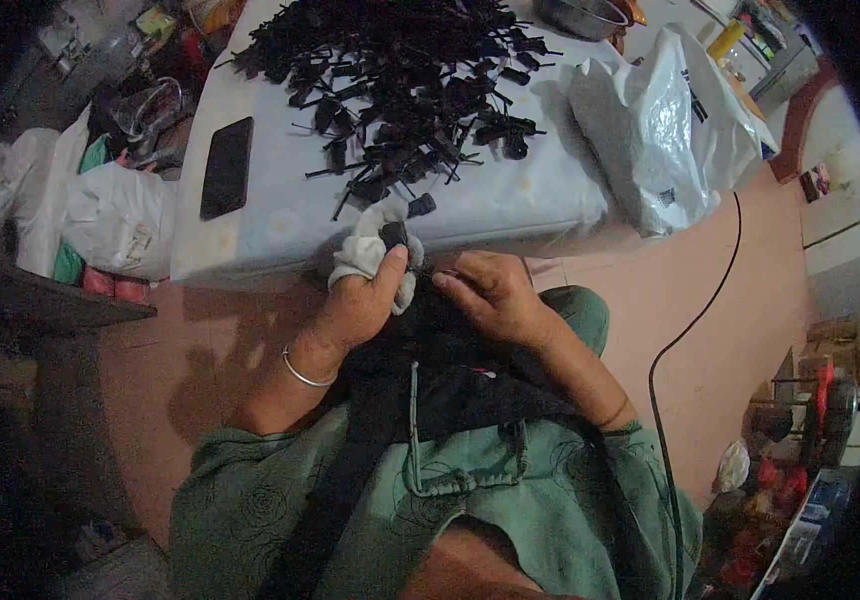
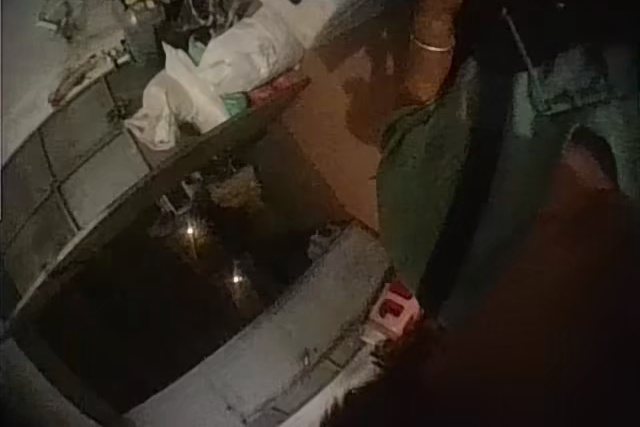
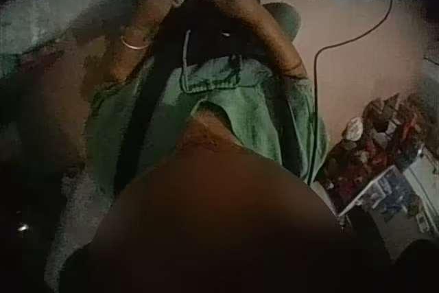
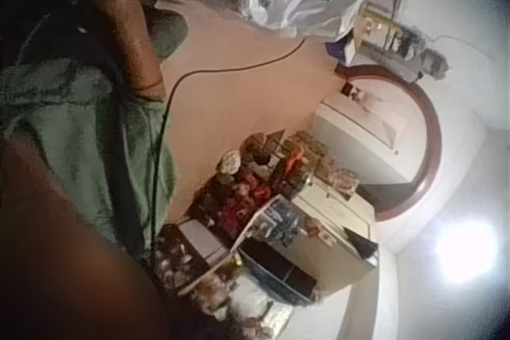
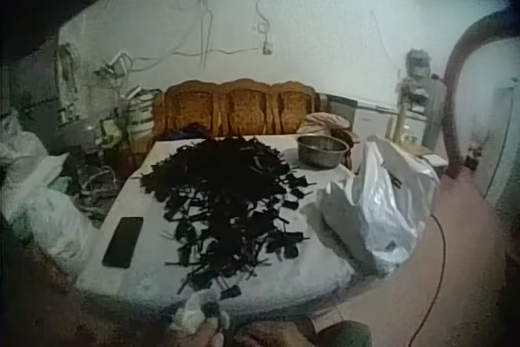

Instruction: Wiping down small black plastic components with a cloth at a workstation.

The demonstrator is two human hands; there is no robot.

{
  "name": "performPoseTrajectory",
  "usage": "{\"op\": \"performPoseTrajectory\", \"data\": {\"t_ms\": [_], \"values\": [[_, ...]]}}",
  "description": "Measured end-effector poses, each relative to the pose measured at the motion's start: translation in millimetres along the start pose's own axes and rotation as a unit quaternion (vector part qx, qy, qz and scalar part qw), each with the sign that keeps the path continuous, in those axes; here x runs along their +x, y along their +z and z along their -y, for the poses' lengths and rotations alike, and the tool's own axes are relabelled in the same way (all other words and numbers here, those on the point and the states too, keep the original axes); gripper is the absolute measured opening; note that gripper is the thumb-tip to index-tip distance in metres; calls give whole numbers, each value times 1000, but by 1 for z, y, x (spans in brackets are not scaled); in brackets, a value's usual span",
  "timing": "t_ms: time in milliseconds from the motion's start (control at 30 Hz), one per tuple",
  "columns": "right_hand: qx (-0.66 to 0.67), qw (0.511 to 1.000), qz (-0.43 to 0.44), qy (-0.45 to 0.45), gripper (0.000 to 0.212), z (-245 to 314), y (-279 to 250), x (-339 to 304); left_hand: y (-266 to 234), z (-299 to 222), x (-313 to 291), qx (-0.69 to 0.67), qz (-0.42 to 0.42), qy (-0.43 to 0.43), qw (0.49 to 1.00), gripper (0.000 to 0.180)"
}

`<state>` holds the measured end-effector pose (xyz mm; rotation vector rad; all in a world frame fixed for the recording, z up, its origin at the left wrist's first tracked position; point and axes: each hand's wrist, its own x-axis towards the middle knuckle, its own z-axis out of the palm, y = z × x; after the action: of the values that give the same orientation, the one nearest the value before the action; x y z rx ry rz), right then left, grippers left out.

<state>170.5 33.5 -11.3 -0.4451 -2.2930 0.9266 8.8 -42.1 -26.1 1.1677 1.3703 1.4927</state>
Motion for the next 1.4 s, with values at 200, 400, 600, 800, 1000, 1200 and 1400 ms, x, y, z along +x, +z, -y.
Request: {"op": "performPoseTrajectory", "data": {"t_ms": [200,400,600,800,1000,1200,1400], "values": [[-56,996,56,-45,10,-12,2,-10,4,-16,-1,-147,29,-128,980,30],[-23,997,-46,-61,23,-10,2,-13,0,-21,-2,-29,100,-73,992,30],[53,991,19,119,12,11,-2,2,5,-20,-10,76,142,39,986,29],[104,985,42,131,23,11,1,-1,5,-11,-10,4,83,-31,996,22],[133,972,83,174,24,7,9,6,8,-7,-7,181,78,115,973,20],[250,948,-16,195,28,-20,48,-21,14,13,-12,309,78,230,920,22],[10,965,83,250,26,-34,9,-14,22,22,-6,194,138,79,968,34]]}}
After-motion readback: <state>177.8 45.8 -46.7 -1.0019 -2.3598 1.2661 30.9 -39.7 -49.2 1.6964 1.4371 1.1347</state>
